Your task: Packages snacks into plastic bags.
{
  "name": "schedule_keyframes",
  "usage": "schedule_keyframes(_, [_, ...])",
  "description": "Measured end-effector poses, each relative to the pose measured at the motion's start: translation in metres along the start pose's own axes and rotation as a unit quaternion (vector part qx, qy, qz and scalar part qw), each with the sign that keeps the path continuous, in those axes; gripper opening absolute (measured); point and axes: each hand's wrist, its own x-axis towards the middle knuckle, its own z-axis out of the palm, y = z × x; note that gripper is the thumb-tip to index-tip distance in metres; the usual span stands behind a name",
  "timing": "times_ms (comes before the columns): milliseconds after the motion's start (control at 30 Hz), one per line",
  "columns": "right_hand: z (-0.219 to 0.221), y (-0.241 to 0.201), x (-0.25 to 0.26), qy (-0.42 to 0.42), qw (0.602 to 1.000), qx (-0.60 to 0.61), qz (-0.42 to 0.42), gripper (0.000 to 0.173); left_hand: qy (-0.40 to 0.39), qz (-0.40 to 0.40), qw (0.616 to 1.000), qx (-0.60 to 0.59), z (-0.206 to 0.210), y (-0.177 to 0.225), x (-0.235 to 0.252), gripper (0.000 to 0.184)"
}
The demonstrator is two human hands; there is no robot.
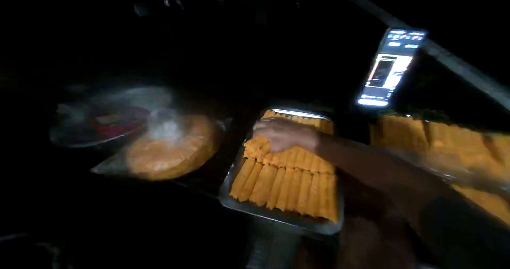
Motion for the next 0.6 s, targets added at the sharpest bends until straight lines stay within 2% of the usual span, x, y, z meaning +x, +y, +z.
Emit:
schedule_keyframes(67, [-0.008, -0.01, -0.015, 0.014, 0.999, 0.04, 0.032, 0.057, -0.014, -0.064, 0.997, -0.034, -0.005, 0.009, -0.001, 0.024])
schedule_keyframes(100, [-0.015, -0.017, -0.027, 0.014, 0.996, 0.071, 0.06, 0.06, 0.025, -0.066, 0.995, -0.069, 0.002, 0.004, -0.003, 0.025])
schedule_keyframes(200, [-0.038, -0.042, -0.078, 0.024, 0.972, 0.179, 0.153, 0.064, 0.095, -0.043, 0.987, -0.119, 0.019, -0.011, -0.003, 0.027])
schedule_keyframes(333, [-0.052, -0.069, -0.18, 0.054, 0.905, 0.332, 0.259, 0.062, 0.134, -0.009, 0.983, -0.125, 0.014, -0.011, -0.001, 0.031])
schedule_keyframes(433, [-0.067, -0.098, -0.257, 0.101, 0.814, 0.415, 0.393, 0.052, 0.16, 0.056, 0.983, -0.077, 0.011, -0.011, 0.013, 0.032])
schedule_keyframes(500, [-0.061, -0.107, -0.308, 0.147, 0.752, 0.445, 0.464, 0.055, 0.158, 0.054, 0.985, -0.046, 0.006, -0.005, 0.017, 0.028])
schedule_keyframes(600, [-0.034, -0.119, -0.372, 0.26, 0.653, 0.526, 0.479, 0.06, 0.18, 0.068, 0.981, 0.016, 0.006, 0.001, 0.021, 0.026])
